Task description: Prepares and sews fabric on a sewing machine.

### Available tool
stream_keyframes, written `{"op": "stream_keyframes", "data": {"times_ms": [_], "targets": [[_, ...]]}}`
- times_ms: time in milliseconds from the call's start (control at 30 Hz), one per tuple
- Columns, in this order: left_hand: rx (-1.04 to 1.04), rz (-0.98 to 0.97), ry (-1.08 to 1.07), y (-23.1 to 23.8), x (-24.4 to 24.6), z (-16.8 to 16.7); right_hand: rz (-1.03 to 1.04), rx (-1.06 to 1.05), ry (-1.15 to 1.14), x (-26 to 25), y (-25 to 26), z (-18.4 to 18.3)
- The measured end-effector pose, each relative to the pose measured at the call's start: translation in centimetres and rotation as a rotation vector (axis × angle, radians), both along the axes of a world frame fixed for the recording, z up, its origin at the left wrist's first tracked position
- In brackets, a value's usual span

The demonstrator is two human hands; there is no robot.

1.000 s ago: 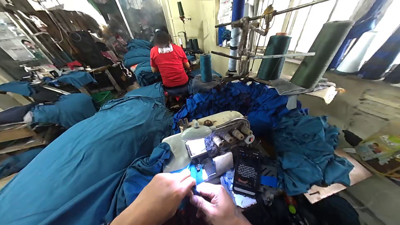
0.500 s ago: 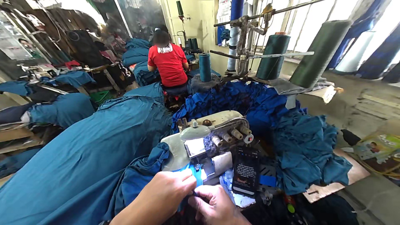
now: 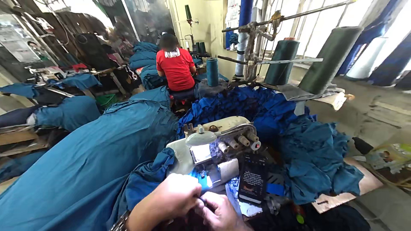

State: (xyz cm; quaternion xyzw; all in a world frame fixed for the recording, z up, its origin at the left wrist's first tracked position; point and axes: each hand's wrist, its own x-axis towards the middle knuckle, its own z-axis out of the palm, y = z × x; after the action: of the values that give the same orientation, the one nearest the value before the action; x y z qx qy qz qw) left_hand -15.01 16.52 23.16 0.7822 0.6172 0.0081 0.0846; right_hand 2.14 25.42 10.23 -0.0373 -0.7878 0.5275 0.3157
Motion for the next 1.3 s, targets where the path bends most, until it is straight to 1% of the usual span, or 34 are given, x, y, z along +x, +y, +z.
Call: {"op": "stream_keyframes", "data": {"times_ms": [67, 100, 133, 200, 367, 600, 1300], "targets": [[0.244, 0.099, -0.200, -0.5, -1.2, -3.8, 0.009, -0.038, 0.083, -0.5, -0.1, -1.6], [0.383, 0.146, -0.265, -0.6, -1.4, -5.3, 0.005, -0.060, 0.115, -0.7, -0.2, -2.0], [0.485, 0.187, -0.303, -0.6, -1.4, -6.3, 0.000, -0.082, 0.145, -1.0, -0.4, -2.2], [0.580, 0.252, -0.340, -0.5, -1.1, -7.3, -0.005, -0.115, 0.199, -1.4, -0.6, -2.7], [0.547, 0.354, -0.389, -0.3, -0.8, -7.1, 0.018, -0.173, 0.217, -1.3, -0.5, -3.2], [0.519, 0.388, -0.441, -0.3, -0.8, -7.2, 0.067, -0.222, 0.233, -1.1, -0.1, -3.4], [0.555, 0.363, -0.471, -0.4, -0.9, -7.6, 0.093, -0.212, 0.262, -1.1, 0.1, -3.6]]}}
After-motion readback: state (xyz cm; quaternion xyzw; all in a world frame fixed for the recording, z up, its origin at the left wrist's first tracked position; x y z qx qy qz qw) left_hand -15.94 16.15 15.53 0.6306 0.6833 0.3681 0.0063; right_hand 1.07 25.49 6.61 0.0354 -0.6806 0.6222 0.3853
